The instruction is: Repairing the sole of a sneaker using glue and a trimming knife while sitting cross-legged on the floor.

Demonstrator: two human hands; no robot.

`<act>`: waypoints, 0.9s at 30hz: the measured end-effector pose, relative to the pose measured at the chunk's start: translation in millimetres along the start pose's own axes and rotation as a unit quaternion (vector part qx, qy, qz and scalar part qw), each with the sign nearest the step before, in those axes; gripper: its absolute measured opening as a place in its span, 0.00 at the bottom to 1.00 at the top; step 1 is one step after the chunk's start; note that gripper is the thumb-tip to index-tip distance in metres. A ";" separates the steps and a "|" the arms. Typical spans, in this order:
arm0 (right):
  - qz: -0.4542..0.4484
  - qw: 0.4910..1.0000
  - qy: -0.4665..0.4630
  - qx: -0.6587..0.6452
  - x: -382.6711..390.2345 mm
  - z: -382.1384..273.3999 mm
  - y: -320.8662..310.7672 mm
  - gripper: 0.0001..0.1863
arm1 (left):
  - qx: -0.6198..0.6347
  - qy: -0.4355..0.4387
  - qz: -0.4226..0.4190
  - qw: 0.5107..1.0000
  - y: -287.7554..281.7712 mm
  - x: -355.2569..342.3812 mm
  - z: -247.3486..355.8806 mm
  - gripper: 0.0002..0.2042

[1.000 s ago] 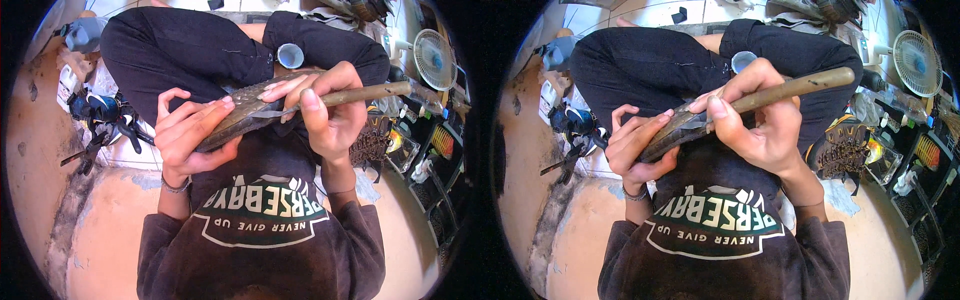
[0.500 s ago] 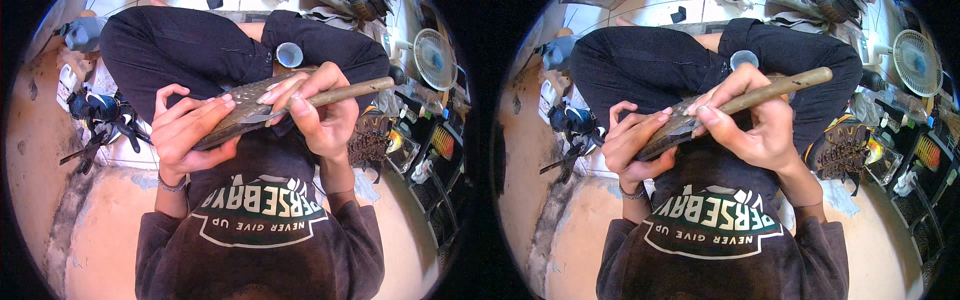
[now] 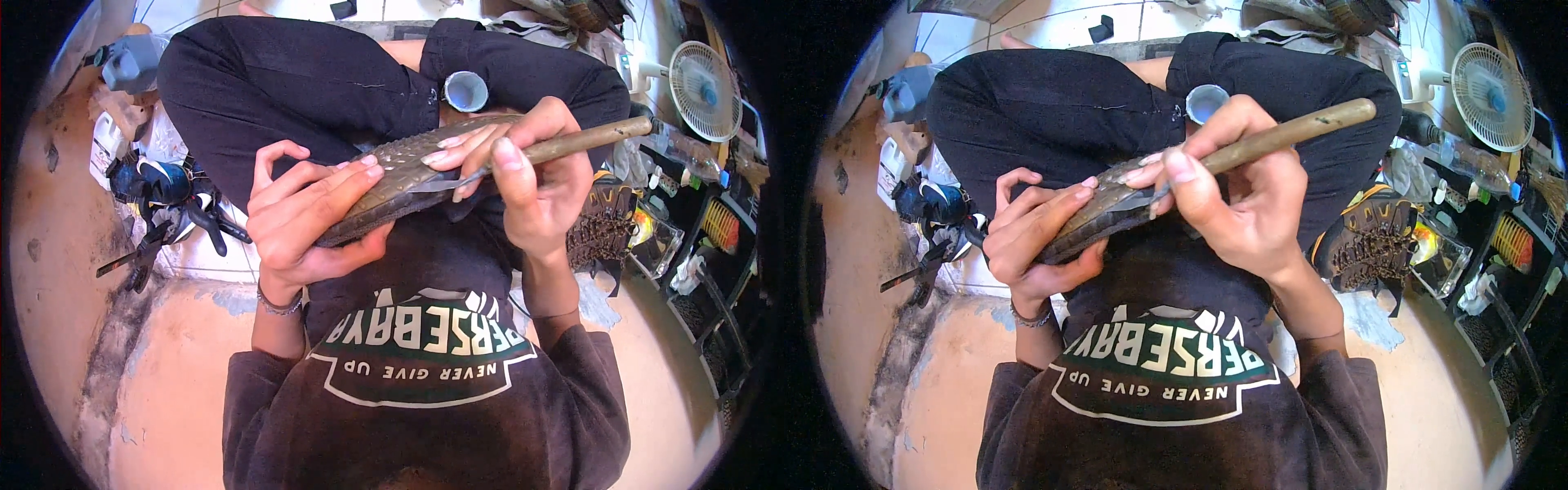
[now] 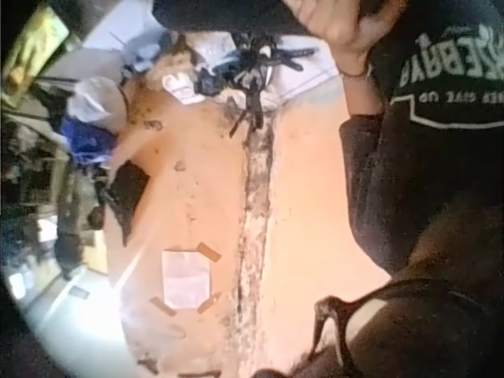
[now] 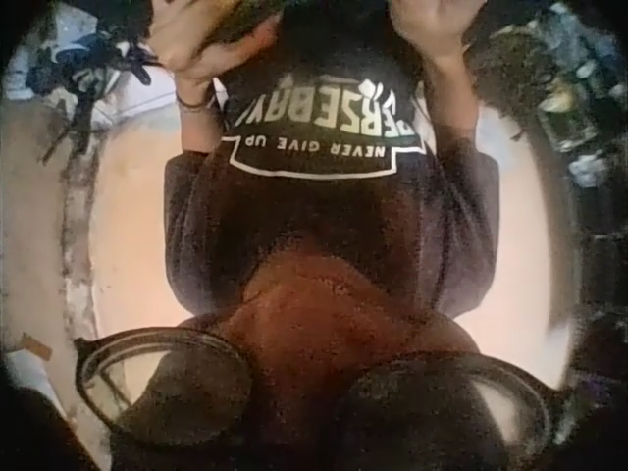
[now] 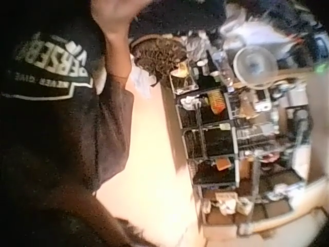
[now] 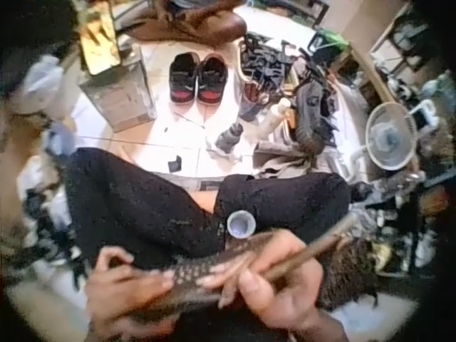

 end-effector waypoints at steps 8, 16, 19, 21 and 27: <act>-0.020 0.999 0.003 -0.050 -2.5 4.4 4.1 0.07 | 0.002 0.014 -0.004 1.000 -2.2 -6.0 -1.4 0.18; 0.001 0.999 0.046 0.015 -8.9 3.7 14.3 0.06 | -0.008 0.008 0.009 1.000 -1.6 -11.5 -2.0 0.18; -0.027 0.998 0.029 0.041 -9.5 4.3 11.4 0.06 | -0.006 0.012 0.009 1.000 0.2 -12.2 -2.6 0.18; -0.021 0.999 0.028 0.005 -10.5 4.6 5.8 0.07 | -0.002 0.008 0.009 1.000 1.1 -11.7 -3.0 0.18; -0.048 0.998 0.009 -0.048 -14.6 4.9 -3.9 0.06 | 0.008 0.001 0.002 1.000 1.0 -6.1 -7.7 0.19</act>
Point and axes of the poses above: each hand's wrist, its own x-axis away from the middle knuckle, its own y-axis out of the palm, z = x × y, the point moved 7 cm from there along -x, towards the middle knuckle, and after that the axes turned 13 degrees about -x, right-handed, at the moved point
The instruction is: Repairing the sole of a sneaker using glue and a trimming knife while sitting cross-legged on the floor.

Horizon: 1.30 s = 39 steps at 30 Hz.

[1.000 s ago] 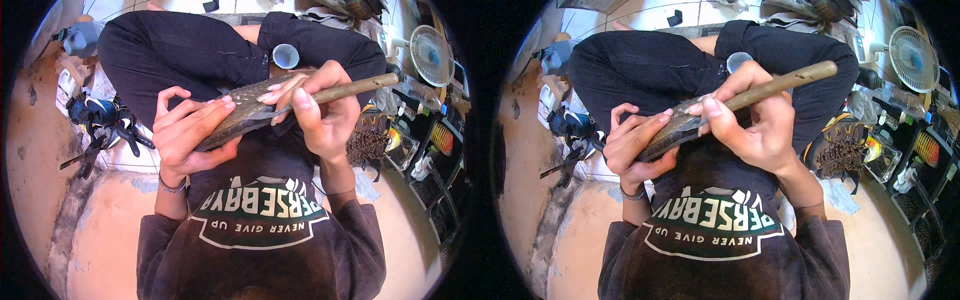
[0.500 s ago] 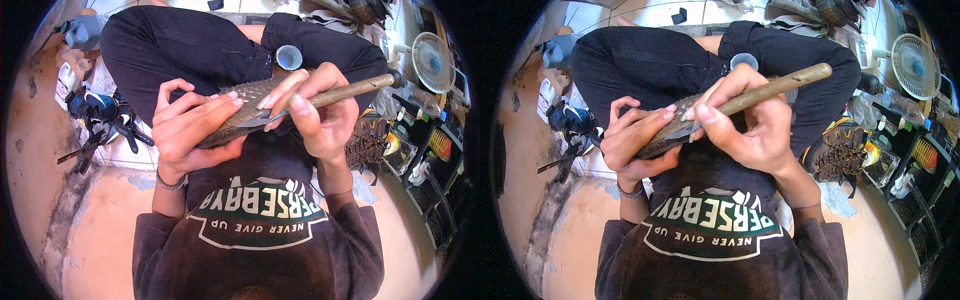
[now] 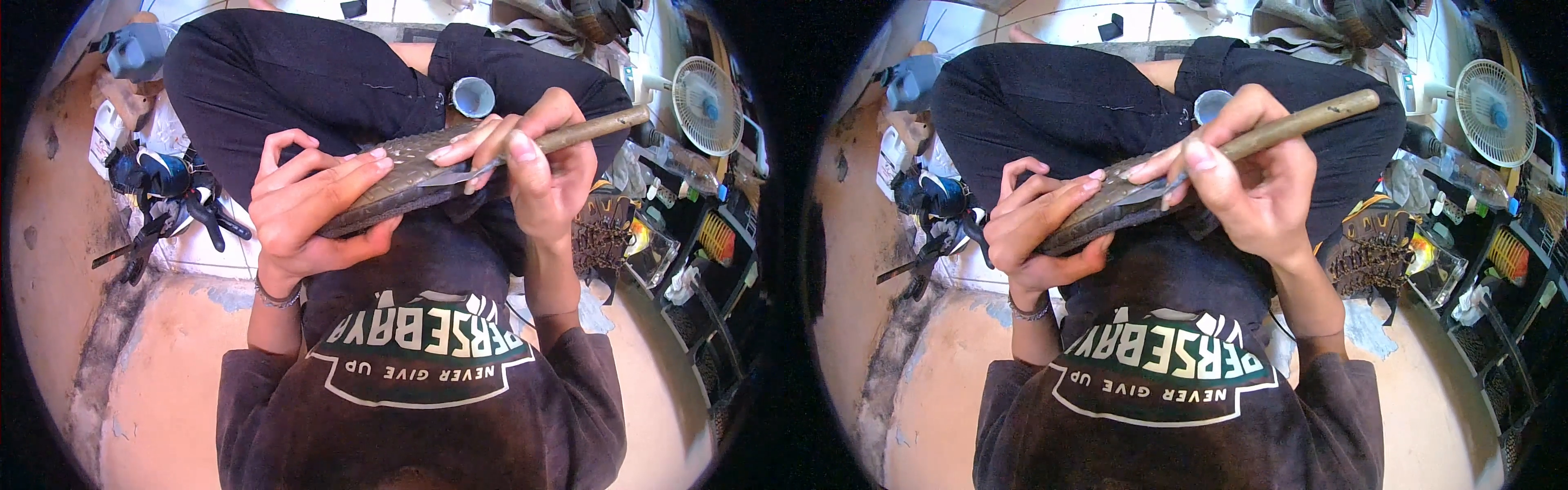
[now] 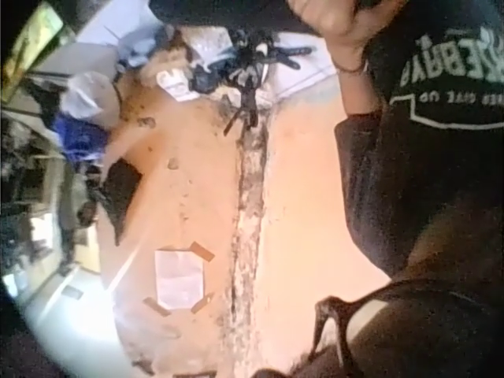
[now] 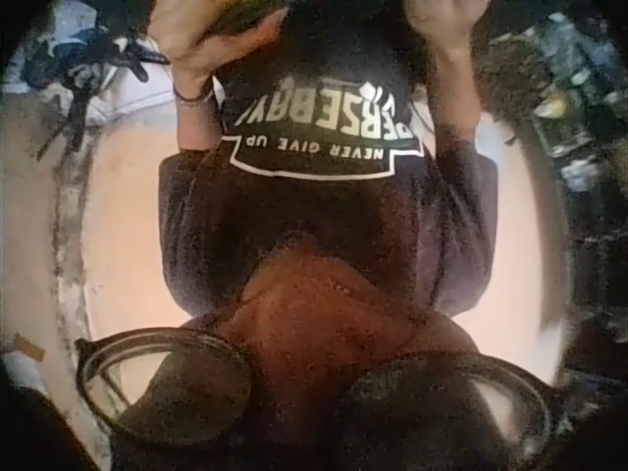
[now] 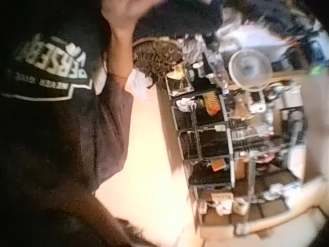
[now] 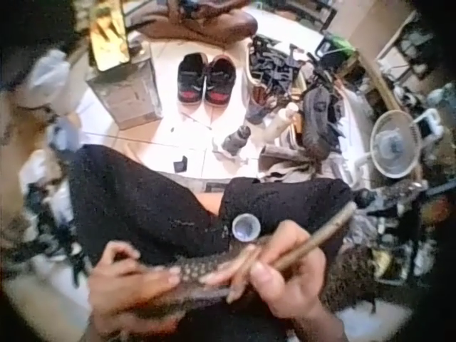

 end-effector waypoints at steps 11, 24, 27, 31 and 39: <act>0.012 1.000 0.006 -0.018 2.9 5.2 5.4 0.08 | 0.004 0.003 0.001 1.000 -1.3 0.2 1.3 0.19; 0.019 0.999 -0.008 0.027 0.0 3.6 3.9 0.07 | -0.004 -0.006 0.019 1.000 0.3 -4.0 2.0 0.20; 0.016 0.999 -0.013 0.038 0.9 5.1 -1.7 0.06 | -0.004 0.003 -0.002 1.000 2.2 0.0 0.4 0.21; 0.011 0.999 -0.015 -0.035 2.5 7.8 -3.3 0.06 | 0.004 -0.005 -0.001 1.000 1.8 1.6 -0.9 0.22; 0.015 1.000 0.001 -0.011 1.7 9.4 -0.3 0.06 | 0.003 -0.005 -0.002 1.000 1.2 2.3 -1.1 0.22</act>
Point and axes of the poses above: each hand's wrist, its own x-axis away from the middle knuckle, its own y-axis out of the palm, z = x × y, the point moved 7 cm from there along -x, towards the middle knuckle, and after that the axes turned 13 degrees about -x, right-handed, at the moved point
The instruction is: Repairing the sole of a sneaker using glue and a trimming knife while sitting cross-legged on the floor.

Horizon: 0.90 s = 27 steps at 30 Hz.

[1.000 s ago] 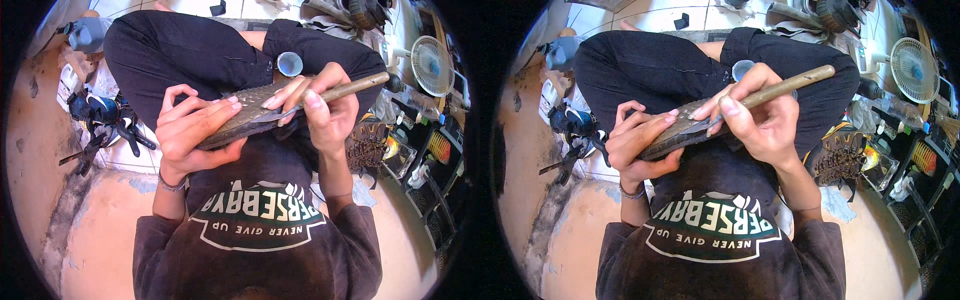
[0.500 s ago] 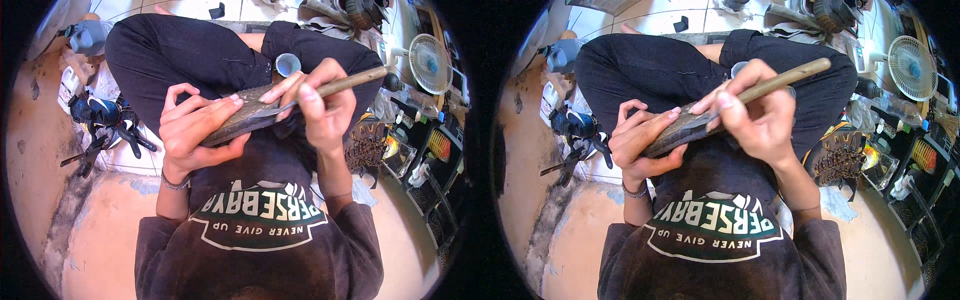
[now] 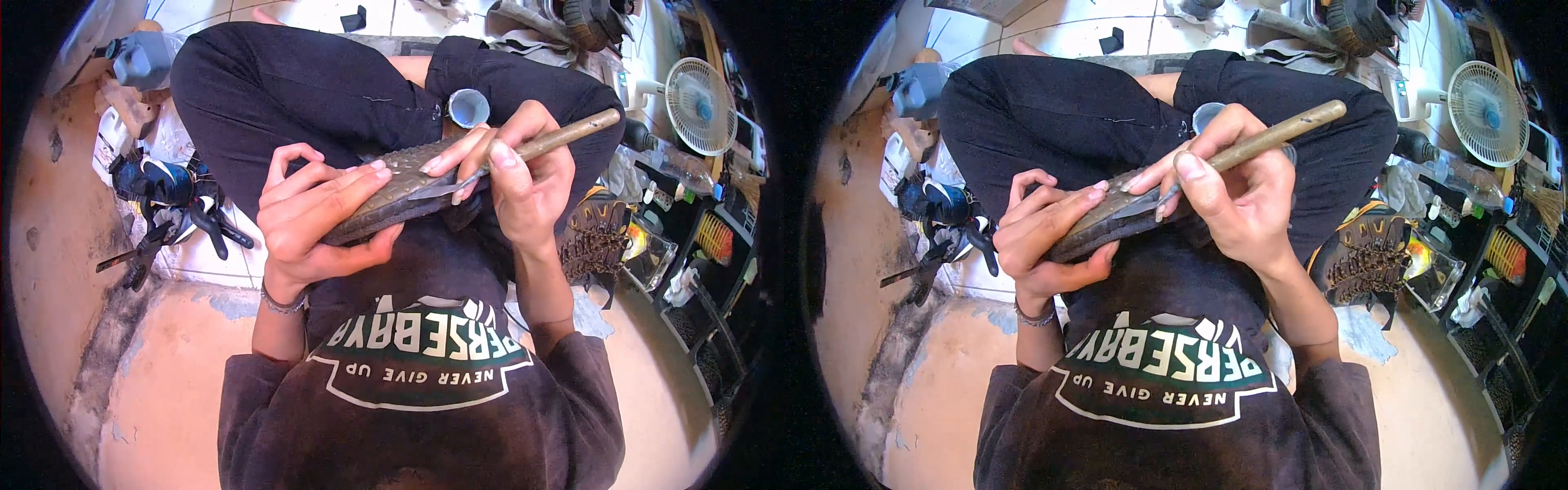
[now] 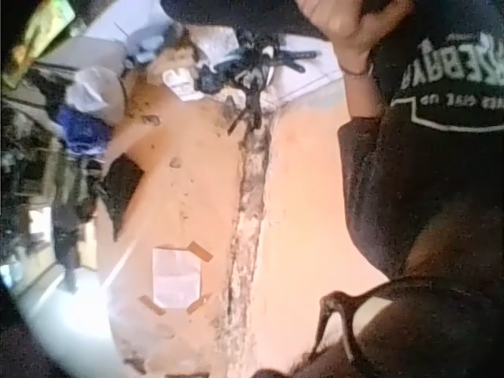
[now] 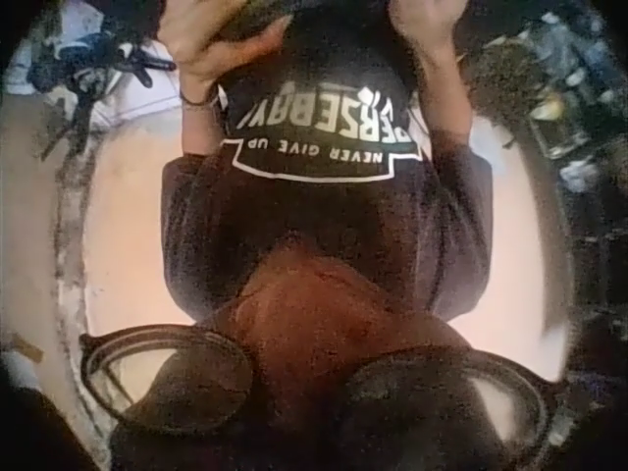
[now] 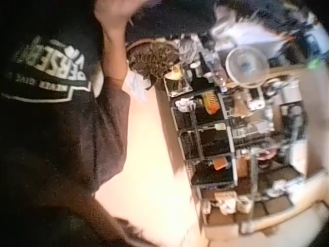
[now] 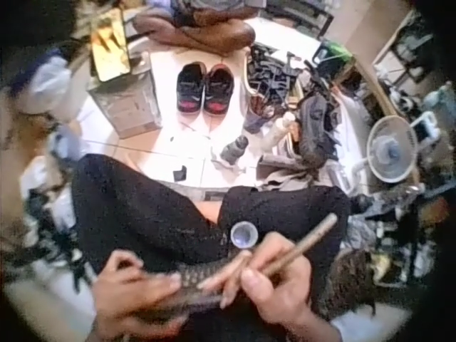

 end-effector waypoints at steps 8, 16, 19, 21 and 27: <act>0.027 0.998 0.048 0.016 -1.0 -0.4 8.0 0.06 | -0.002 0.002 0.003 1.000 -2.0 -0.3 2.6 0.22; -0.012 0.995 0.048 0.088 -1.7 -2.9 21.0 0.07 | -0.003 0.003 0.006 1.000 -2.8 -3.9 5.9 0.21; -0.009 0.996 0.027 0.080 -0.7 -4.4 18.5 0.07 | -0.002 0.005 0.010 1.000 -1.2 -3.8 5.4 0.21; 0.046 0.998 0.005 0.039 1.0 -8.5 8.4 0.07 | 0.000 0.006 0.013 1.000 -1.1 -3.5 5.9 0.21; 0.031 0.999 -0.020 0.037 0.5 -11.9 6.8 0.06 | 0.006 0.005 0.011 1.000 -2.0 -1.7 4.5 0.21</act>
Point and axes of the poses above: each hand's wrist, its own x-axis away from the middle knuckle, its own y-axis out of the palm, z = x × y, the point moved 7 cm from there along -x, towards the middle knuckle, and after that the axes turned 13 degrees about -x, right-handed, at the moved point
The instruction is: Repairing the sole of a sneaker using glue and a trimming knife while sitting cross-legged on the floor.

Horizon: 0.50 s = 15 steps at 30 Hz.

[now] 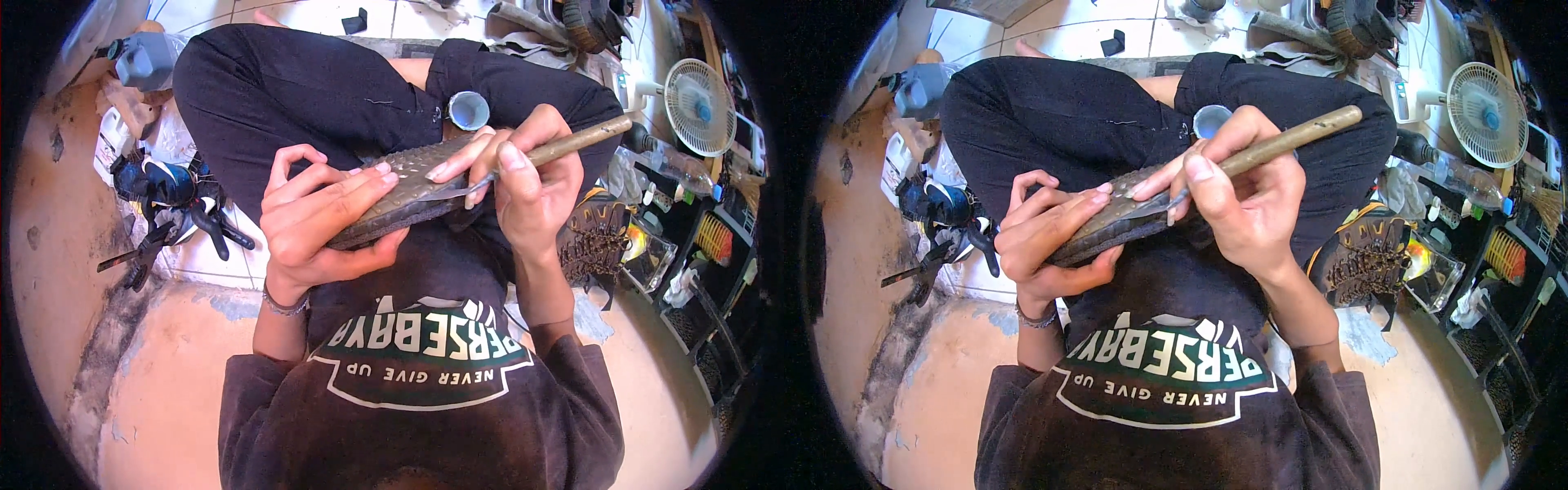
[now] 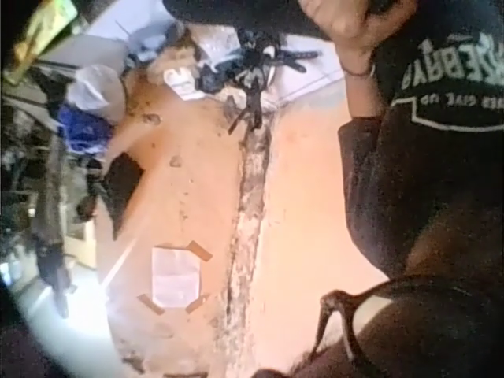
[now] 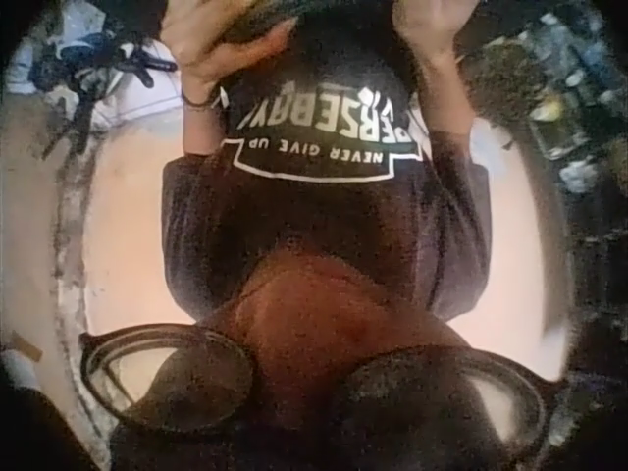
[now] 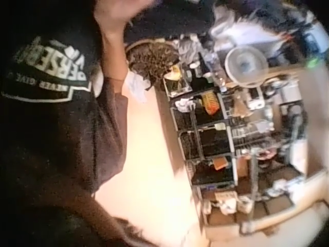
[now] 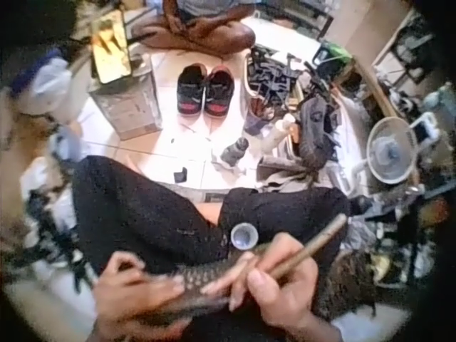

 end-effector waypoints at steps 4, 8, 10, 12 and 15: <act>0.003 0.999 -0.001 -0.036 0.8 3.5 -4.2 0.07 | 0.002 -0.002 -0.001 1.000 -1.1 -2.1 0.8 0.21; 0.001 0.999 0.016 -0.030 1.8 4.3 0.0 0.07 | -0.004 -0.006 0.013 1.000 -1.8 -1.6 0.0 0.19; -0.002 0.999 0.032 -0.022 2.0 4.8 2.0 0.06 | -0.003 -0.005 0.017 1.000 -1.3 -2.3 0.8 0.19; 0.004 0.999 0.041 -0.025 1.8 5.0 6.8 0.06 | -0.003 -0.003 0.021 1.000 -2.7 -2.8 0.9 0.19; -0.003 0.999 0.053 -0.011 0.8 6.5 8.8 0.07 | -0.007 0.002 -0.005 1.000 -1.3 -2.6 1.1 0.20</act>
Point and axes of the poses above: each hand's wrist, its own x-axis away from the middle knuckle, its own y-axis out of the palm, z = x × y, the point moved 7 cm from there along -x, towards the middle knuckle, and after that the axes turned 13 degrees about -x, right-handed, at the moved point
